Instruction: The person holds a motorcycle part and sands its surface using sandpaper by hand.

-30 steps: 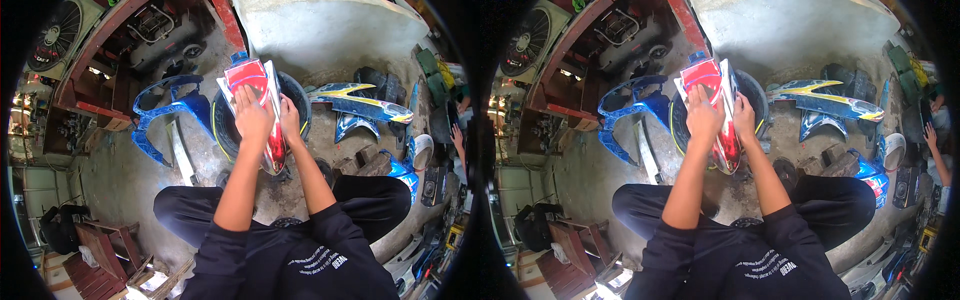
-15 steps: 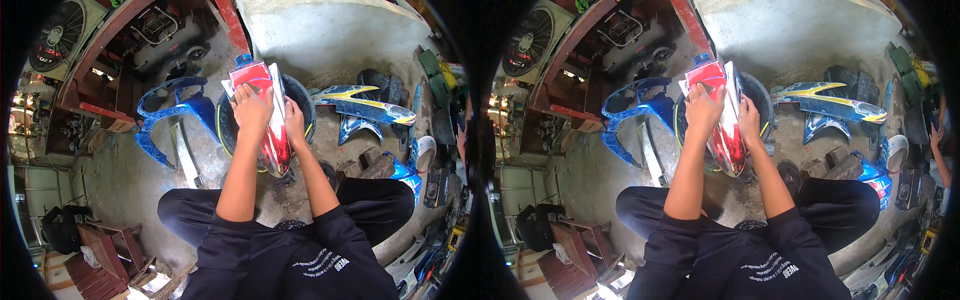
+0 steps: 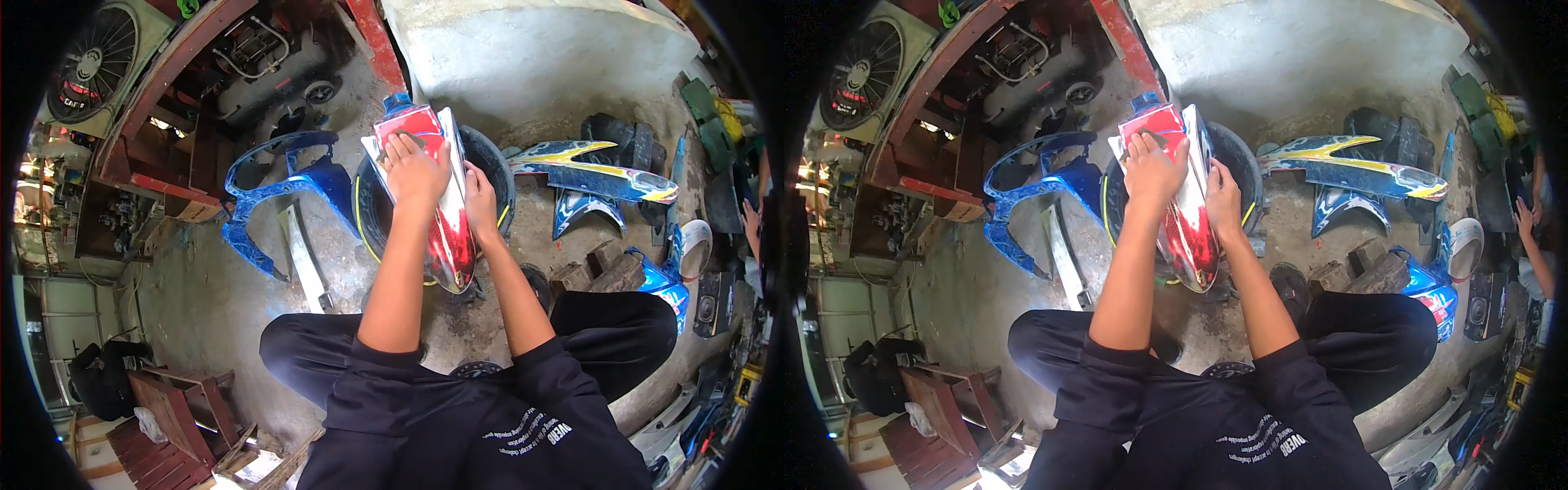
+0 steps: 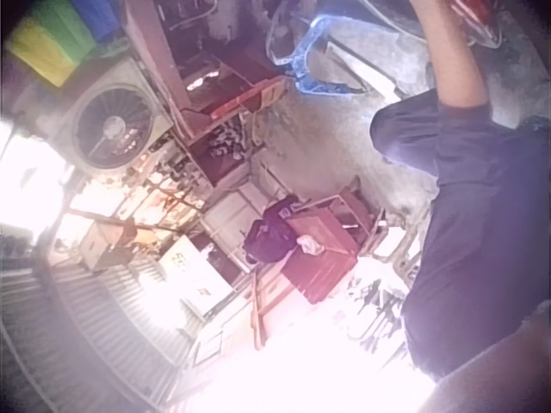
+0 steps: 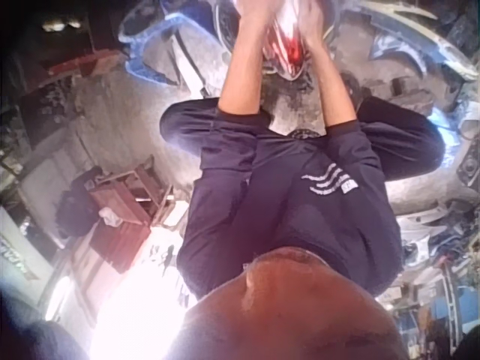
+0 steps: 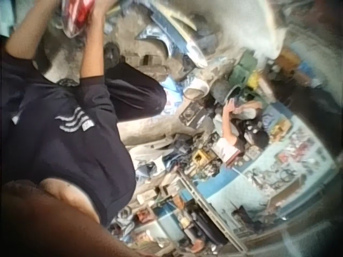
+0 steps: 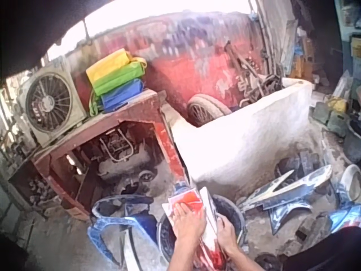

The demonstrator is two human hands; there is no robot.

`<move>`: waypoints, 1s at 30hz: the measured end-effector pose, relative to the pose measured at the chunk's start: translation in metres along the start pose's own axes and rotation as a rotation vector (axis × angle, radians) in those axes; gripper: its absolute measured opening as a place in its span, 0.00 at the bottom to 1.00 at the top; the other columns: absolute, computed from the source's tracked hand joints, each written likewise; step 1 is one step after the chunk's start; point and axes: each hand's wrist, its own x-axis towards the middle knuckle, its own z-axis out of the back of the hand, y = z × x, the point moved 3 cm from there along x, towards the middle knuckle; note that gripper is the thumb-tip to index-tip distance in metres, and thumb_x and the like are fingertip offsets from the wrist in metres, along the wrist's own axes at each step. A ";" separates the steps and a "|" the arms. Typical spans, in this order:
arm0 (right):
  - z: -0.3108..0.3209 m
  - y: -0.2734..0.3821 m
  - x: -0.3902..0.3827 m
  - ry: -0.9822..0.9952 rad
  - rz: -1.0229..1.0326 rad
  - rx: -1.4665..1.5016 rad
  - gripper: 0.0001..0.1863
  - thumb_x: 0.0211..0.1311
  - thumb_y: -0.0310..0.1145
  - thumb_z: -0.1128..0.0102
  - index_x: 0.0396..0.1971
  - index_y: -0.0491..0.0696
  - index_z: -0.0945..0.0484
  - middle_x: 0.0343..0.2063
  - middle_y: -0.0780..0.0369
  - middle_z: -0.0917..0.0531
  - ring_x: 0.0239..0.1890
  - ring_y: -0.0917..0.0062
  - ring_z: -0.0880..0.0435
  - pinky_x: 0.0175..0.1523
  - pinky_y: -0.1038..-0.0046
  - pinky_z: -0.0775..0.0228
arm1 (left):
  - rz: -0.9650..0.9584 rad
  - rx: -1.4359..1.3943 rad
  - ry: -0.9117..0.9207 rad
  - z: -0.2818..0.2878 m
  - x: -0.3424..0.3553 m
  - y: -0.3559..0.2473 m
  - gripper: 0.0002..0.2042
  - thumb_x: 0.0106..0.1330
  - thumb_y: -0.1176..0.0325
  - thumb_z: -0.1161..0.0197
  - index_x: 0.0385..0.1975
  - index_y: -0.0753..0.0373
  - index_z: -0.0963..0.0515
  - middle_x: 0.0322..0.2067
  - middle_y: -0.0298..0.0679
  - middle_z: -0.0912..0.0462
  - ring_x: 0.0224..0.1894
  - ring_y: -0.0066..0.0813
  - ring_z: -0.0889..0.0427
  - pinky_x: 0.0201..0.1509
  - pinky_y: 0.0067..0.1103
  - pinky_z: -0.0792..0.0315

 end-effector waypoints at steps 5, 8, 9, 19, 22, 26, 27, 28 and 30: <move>0.018 -0.014 0.001 -0.044 -0.014 -0.024 0.21 0.76 0.40 0.55 0.57 0.44 0.23 0.51 0.46 0.17 0.55 0.55 0.18 0.59 0.63 0.28 | -0.024 0.019 0.027 -0.011 -0.054 -0.020 0.46 0.69 0.37 0.51 0.68 0.80 0.44 0.70 0.66 0.43 0.74 0.58 0.44 0.75 0.38 0.45; 0.015 -0.010 0.002 -0.025 0.002 -0.040 0.21 0.76 0.40 0.56 0.57 0.45 0.23 0.50 0.45 0.17 0.55 0.53 0.18 0.58 0.62 0.28 | -0.011 0.017 -0.004 -0.010 -0.032 -0.017 0.47 0.69 0.35 0.53 0.69 0.80 0.44 0.70 0.67 0.43 0.74 0.59 0.45 0.76 0.40 0.48; 0.014 -0.008 0.000 -0.020 0.003 -0.041 0.21 0.76 0.40 0.56 0.57 0.45 0.23 0.50 0.45 0.17 0.55 0.53 0.18 0.58 0.62 0.28 | 0.020 0.025 0.004 -0.008 -0.017 -0.015 0.47 0.69 0.35 0.54 0.69 0.79 0.44 0.70 0.67 0.44 0.74 0.59 0.45 0.77 0.41 0.49; 0.024 -0.014 -0.001 -0.070 0.019 -0.063 0.19 0.76 0.38 0.55 0.57 0.44 0.23 0.50 0.45 0.17 0.54 0.53 0.18 0.58 0.62 0.27 | 0.003 -0.069 0.190 -0.006 -0.013 -0.009 0.47 0.71 0.35 0.58 0.72 0.77 0.51 0.73 0.62 0.49 0.77 0.50 0.49 0.79 0.36 0.58; 0.021 -0.008 0.001 -0.050 0.039 -0.027 0.20 0.76 0.39 0.55 0.57 0.43 0.23 0.50 0.45 0.17 0.54 0.55 0.17 0.59 0.64 0.28 | -0.011 -0.049 0.175 0.000 -0.005 -0.010 0.46 0.71 0.35 0.58 0.73 0.75 0.51 0.73 0.60 0.49 0.77 0.50 0.51 0.79 0.37 0.59; 0.004 0.001 -0.001 0.012 -0.025 0.003 0.21 0.77 0.39 0.57 0.57 0.42 0.23 0.50 0.46 0.17 0.55 0.57 0.18 0.60 0.65 0.30 | -0.082 0.090 -0.105 -0.005 0.028 0.006 0.47 0.70 0.34 0.58 0.73 0.74 0.51 0.74 0.60 0.50 0.78 0.50 0.53 0.79 0.39 0.60; 0.002 -0.001 -0.001 0.018 0.005 -0.003 0.21 0.77 0.39 0.57 0.57 0.42 0.24 0.51 0.46 0.17 0.56 0.57 0.18 0.60 0.65 0.30 | -0.078 0.087 -0.104 -0.008 0.024 0.007 0.47 0.70 0.34 0.58 0.73 0.74 0.51 0.74 0.60 0.50 0.78 0.50 0.53 0.79 0.39 0.60; 0.008 -0.009 0.001 0.003 0.029 -0.017 0.21 0.77 0.39 0.57 0.58 0.42 0.24 0.51 0.46 0.17 0.56 0.57 0.18 0.60 0.65 0.30 | -0.065 0.021 -0.001 -0.012 0.016 0.000 0.47 0.70 0.34 0.57 0.73 0.75 0.50 0.74 0.60 0.50 0.78 0.50 0.53 0.79 0.39 0.61; 0.023 -0.019 0.004 -0.034 0.022 -0.043 0.21 0.77 0.39 0.58 0.58 0.42 0.24 0.52 0.46 0.18 0.56 0.58 0.18 0.61 0.65 0.30 | -0.036 -0.009 0.184 -0.015 -0.003 -0.019 0.47 0.69 0.35 0.57 0.73 0.75 0.50 0.74 0.59 0.49 0.78 0.50 0.53 0.79 0.39 0.63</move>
